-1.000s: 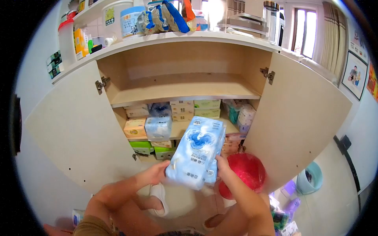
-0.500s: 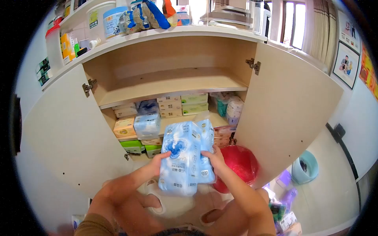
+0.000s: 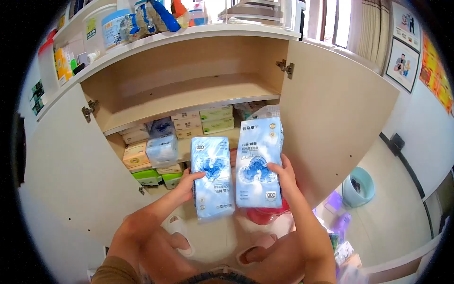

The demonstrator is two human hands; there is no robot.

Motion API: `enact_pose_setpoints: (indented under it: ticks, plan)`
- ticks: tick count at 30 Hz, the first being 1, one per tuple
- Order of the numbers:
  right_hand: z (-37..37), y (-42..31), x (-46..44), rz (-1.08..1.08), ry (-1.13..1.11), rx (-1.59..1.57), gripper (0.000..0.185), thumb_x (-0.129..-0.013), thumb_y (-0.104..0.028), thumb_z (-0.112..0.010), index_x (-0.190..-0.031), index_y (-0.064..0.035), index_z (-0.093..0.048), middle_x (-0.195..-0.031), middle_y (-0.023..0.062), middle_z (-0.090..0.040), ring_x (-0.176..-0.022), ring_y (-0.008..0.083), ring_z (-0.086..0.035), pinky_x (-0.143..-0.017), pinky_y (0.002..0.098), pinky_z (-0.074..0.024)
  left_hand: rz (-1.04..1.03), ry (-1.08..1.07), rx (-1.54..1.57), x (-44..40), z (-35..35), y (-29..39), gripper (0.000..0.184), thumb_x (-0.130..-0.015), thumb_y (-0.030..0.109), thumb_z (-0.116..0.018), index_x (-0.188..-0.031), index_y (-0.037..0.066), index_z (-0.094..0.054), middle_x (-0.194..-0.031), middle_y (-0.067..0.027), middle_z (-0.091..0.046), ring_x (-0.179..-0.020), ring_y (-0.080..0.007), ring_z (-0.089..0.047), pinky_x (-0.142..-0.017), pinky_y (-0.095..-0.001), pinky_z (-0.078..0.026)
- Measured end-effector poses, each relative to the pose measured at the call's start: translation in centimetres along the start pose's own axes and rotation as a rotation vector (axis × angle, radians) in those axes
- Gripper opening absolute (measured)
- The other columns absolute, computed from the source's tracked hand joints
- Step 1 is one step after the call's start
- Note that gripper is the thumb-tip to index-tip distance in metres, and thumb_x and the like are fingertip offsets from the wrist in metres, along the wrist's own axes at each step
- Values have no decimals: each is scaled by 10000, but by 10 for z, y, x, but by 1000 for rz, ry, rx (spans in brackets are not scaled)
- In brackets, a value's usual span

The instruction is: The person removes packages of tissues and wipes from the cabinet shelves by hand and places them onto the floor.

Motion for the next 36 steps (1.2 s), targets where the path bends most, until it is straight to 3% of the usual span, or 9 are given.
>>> enact_pose_setpoints:
  ticks: [3,5,8,14,20,22,25,32,36]
  plan:
    - [0,4,9,-92,-79,-161,483,-675,-125,-520,-1098,35,-349,-965,166,-499,-815,220,-533,-694,302,-450,41,-10,18,-2,-22,-11,627,-637,49,-601,-1105,11,-187,-1017,-178,-423,-898,-286,-491,-728,-430,-441]
    - [-6,27,14,-381,-176,-416,467,-691,-187,-500,-1090,21,-373,-945,156,-514,-806,234,-535,-700,320,-448,80,-82,23,-3,-42,-18,572,-659,65,-574,-1093,41,-202,-1020,-164,-432,-904,-281,-488,-732,-461,-432]
    - [-7,29,30,-521,-171,-428,467,-697,-212,-506,-1098,-12,-376,-926,152,-523,-809,241,-530,-711,329,-441,156,-92,34,5,-73,-24,567,-656,78,-569,-1095,49,-212,-1036,-170,-414,-917,-284,-477,-739,-462,-430]
    - [24,1,39,-176,-217,-165,546,-687,-201,-518,-1161,-18,-318,-1013,126,-485,-884,203,-503,-756,301,-415,155,-229,-20,-9,-112,-46,576,-671,61,-482,-1161,62,-178,-1056,-168,-406,-926,-283,-472,-749,-437,-434]
    - [63,-49,84,-9,-149,-144,683,-595,-199,-582,-1184,-4,-296,-1065,132,-463,-924,194,-490,-777,285,-401,273,-334,-77,14,-162,-65,539,-655,70,-483,-1154,74,-279,-1047,-140,-455,-914,-257,-491,-770,-399,-426]
    - [93,-64,95,80,-100,-70,728,-545,-227,-617,-1160,16,-314,-1028,141,-483,-894,201,-505,-759,291,-412,333,-592,27,22,-187,-74,526,-641,78,-537,-1102,-7,-297,-947,-158,-491,-831,-280,-519,-702,-402,-453]
    - [146,-81,117,204,-40,-188,745,-499,-249,-633,-1123,29,-337,-972,158,-501,-856,232,-524,-716,314,-446,389,-587,-7,15,-197,-103,452,-644,87,-550,-1033,-32,-353,-906,-167,-514,-789,-288,-541,-675,-398,-467]
    - [253,-100,182,261,357,-397,450,-651,-292,-539,-974,15,-483,-876,143,-561,-781,240,-556,-699,336,-459,501,-577,-203,22,-220,-148,509,-639,83,-560,-1042,-21,-267,-929,-187,-468,-799,-286,-538,-664,-408,-474]
    - [308,-74,194,256,624,-388,379,-717,-271,-492,-979,2,-485,-900,130,-558,-795,232,-552,-711,334,-450,500,-556,-270,26,-226,-163,425,-636,58,-533,-1004,-67,-362,-878,-179,-520,-777,-280,-551,-682,-404,-469]
Point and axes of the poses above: each hand's wrist, its own x-axis away from the middle knuckle, its own z-axis out of the back of the hand, y = z × x, the point moved 6 cm from there along -x, towards the middle knuckle
